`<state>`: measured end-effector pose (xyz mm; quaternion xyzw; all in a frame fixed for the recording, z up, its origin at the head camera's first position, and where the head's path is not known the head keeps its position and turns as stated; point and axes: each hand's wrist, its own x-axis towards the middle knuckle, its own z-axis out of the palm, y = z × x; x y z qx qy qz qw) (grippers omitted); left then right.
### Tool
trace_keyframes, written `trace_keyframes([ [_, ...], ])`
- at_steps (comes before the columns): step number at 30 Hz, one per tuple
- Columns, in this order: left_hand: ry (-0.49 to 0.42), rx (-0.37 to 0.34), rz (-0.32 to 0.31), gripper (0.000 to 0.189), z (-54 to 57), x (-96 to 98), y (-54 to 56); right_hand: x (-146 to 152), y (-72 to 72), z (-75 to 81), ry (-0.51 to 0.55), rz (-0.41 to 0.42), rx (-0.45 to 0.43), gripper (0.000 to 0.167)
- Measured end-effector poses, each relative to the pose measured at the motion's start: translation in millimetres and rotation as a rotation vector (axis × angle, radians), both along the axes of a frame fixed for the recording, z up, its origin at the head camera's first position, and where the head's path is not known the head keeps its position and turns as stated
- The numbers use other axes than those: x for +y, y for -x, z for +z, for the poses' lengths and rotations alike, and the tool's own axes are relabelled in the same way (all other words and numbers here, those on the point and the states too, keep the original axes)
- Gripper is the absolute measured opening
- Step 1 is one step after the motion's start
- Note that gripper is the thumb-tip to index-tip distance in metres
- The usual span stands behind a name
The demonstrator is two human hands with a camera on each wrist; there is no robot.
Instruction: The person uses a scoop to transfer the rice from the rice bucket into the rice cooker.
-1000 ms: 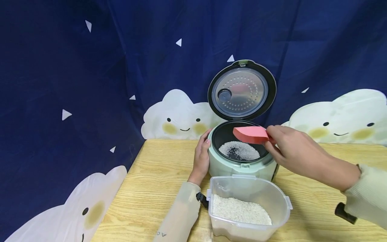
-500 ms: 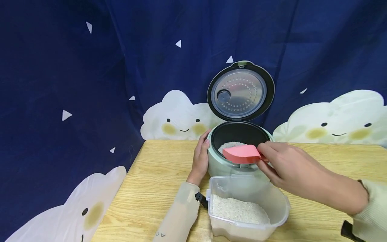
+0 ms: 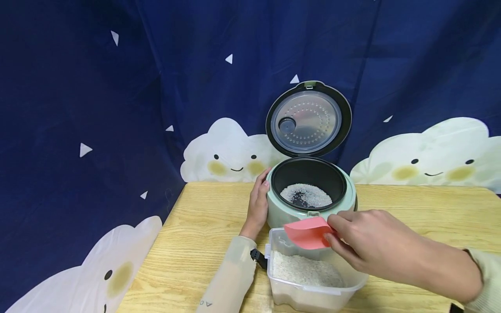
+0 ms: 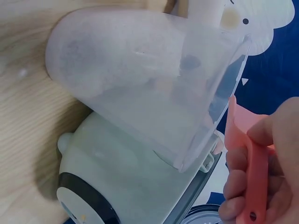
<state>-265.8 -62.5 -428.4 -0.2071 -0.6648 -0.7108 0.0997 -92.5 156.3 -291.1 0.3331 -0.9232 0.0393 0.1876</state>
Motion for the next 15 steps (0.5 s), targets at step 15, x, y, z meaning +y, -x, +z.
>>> trace_keyframes([
  [15, -0.033, -0.005, -0.010, 0.052, 0.7, 1.3, -1.1, -6.7, 1.0, -3.9, -0.099, -0.020, -0.064, 0.028],
])
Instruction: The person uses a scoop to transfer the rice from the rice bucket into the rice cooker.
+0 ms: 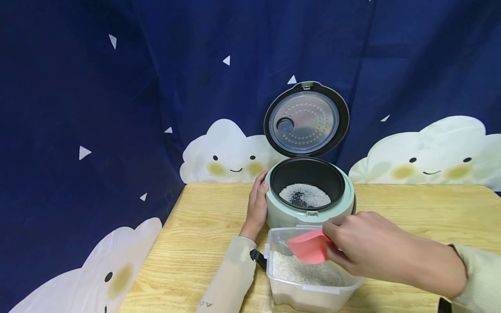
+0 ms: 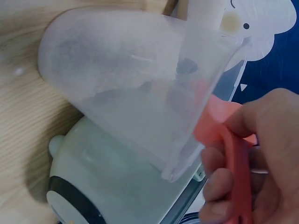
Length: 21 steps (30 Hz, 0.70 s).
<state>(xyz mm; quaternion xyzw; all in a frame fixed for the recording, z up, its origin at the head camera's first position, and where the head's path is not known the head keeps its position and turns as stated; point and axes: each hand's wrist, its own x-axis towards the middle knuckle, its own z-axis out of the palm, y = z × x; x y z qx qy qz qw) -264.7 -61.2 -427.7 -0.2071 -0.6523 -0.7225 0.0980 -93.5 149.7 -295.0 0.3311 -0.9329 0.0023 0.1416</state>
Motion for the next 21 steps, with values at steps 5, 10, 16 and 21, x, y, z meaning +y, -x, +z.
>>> trace_keyframes([
  [5, -0.014, 0.012, 0.004, 0.053, -0.9, 0.8, 0.2, -2, 2.9, -1.8, -0.053, -0.008, -0.084, 0.024],
  [10, -0.021, 0.022, 0.015, 0.054, -3.6, -0.1, 1.2, -8, 4.8, -3.9, -0.099, -0.013, -0.138, 0.025],
  [16, -0.024, 0.026, 0.011, 0.054, -2.6, 0.5, 0.0, -18, 3.3, -8.1, -0.148, -0.085, -0.182, 0.036],
  [21, -0.018, 0.023, 0.008, 0.054, -2.1, 1.6, -0.3, -25, 4.2, -11.4, -0.207, -0.114, -0.208, 0.037],
])
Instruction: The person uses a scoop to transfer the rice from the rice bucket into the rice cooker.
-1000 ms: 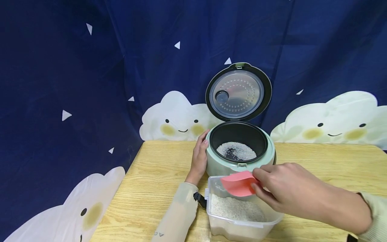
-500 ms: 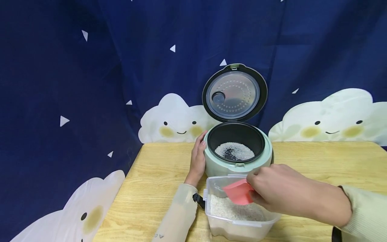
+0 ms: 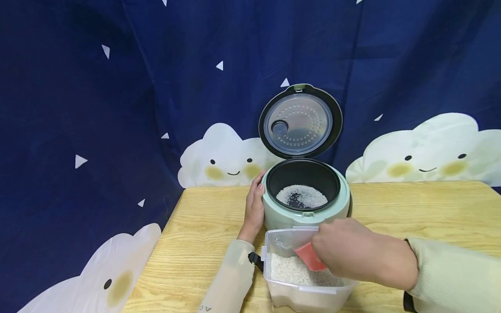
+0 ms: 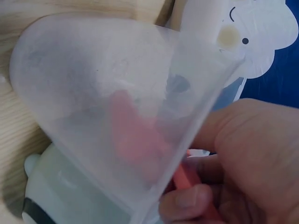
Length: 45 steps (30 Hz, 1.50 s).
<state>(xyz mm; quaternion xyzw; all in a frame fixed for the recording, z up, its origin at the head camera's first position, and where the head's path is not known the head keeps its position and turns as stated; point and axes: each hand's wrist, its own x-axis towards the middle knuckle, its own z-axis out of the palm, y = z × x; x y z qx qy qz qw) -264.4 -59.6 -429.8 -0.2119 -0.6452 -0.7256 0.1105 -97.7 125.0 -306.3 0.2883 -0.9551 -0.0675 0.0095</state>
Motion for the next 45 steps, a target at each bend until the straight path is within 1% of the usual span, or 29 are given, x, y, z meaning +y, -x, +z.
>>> trace_keyframes([
  [6, -0.008, -0.009, 0.006, 0.052, -0.2, 0.3, -0.1, -7, 0.4, -6.9, -0.050, -0.016, 0.000, 0.040],
  [13, 0.008, -0.011, -0.002, 0.053, -1.9, 1.6, 1.1, -12, 2.6, -16.9, -0.095, 0.010, -0.016, 0.040],
  [19, 0.005, -0.016, -0.007, 0.053, -1.6, 0.8, 1.3, -16, 1.5, -26.2, -0.108, -0.002, 0.022, 0.040],
  [22, 0.006, -0.014, -0.004, 0.055, -1.8, 0.5, 2.2, -16, 2.3, -29.7, -0.097, 0.001, 0.032, 0.039],
  [29, 0.009, -0.009, 0.005, 0.054, -1.8, 0.2, 1.5, -15, 4.5, -38.3, -0.049, 0.041, 0.025, 0.035],
  [32, 0.020, -0.006, 0.007, 0.055, -1.0, -0.4, 1.1, -16, 5.0, -41.0, -0.039, 0.037, 0.035, 0.033],
  [41, 0.008, 0.019, 0.001, 0.052, -0.3, -0.6, 0.2, -17, 4.5, -50.0, -0.035, 0.036, 0.115, 0.038],
  [45, 0.012, 0.018, 0.011, 0.051, -0.6, -0.8, 0.0, -18, 4.0, -51.8, -0.035, 0.032, 0.150, 0.035],
])
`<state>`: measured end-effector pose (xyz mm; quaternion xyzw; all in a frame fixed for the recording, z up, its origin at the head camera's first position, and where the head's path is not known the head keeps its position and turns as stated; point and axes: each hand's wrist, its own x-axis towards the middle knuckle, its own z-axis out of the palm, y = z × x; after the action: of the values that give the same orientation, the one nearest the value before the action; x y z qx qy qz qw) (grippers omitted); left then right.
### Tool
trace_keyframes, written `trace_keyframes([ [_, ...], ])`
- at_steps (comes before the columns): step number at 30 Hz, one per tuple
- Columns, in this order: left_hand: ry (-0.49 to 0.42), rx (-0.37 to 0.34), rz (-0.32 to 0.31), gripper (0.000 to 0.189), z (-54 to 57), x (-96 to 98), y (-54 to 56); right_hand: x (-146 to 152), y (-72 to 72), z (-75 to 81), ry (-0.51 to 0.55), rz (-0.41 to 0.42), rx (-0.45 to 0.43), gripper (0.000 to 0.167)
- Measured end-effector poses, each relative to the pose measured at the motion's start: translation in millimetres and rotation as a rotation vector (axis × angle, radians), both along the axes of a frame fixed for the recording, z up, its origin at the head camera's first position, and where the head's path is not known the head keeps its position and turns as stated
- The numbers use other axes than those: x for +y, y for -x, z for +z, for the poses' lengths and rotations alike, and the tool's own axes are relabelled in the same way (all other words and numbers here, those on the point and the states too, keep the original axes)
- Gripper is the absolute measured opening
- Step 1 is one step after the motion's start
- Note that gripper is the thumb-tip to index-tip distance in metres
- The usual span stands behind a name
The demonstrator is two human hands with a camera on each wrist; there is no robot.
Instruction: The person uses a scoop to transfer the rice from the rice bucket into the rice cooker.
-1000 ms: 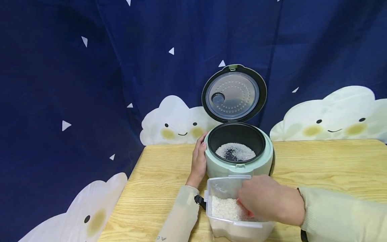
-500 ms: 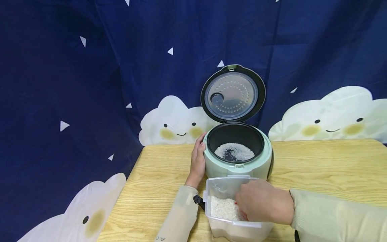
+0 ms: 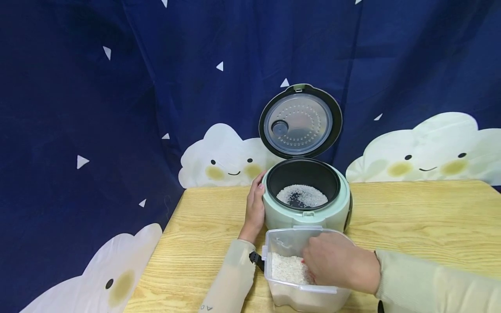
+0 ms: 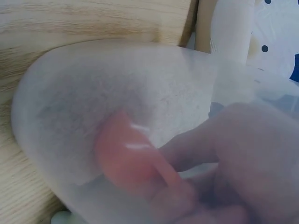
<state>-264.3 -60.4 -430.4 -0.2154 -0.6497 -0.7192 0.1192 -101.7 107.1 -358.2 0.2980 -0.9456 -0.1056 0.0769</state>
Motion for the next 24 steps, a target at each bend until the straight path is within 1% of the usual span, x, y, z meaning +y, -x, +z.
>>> trace_keyframes([
  [5, 0.001, -0.003, 0.003, 0.050, -1.3, -0.2, 0.8, -1.4, -0.7, -1.8, -0.005, -0.007, 0.043, 0.034],
  [11, 0.011, -0.012, -0.006, 0.051, 0.0, -0.1, -0.1, -1.6, -1.7, -1.3, -0.002, -0.016, 0.050, 0.034],
  [19, -0.001, -0.004, 0.004, 0.051, -0.3, 0.1, -1.6, -4.6, -3.4, 1.4, 0.008, -0.076, -0.004, 0.038],
  [22, 0.001, -0.006, 0.000, 0.051, -0.8, 0.0, -1.2, -5.4, -3.2, 2.6, 0.010, -0.087, -0.025, 0.040],
  [24, 0.000, -0.008, -0.003, 0.051, -0.4, 0.1, -1.1, -5.2, -2.8, 3.0, 0.015, -0.085, -0.035, 0.039],
])
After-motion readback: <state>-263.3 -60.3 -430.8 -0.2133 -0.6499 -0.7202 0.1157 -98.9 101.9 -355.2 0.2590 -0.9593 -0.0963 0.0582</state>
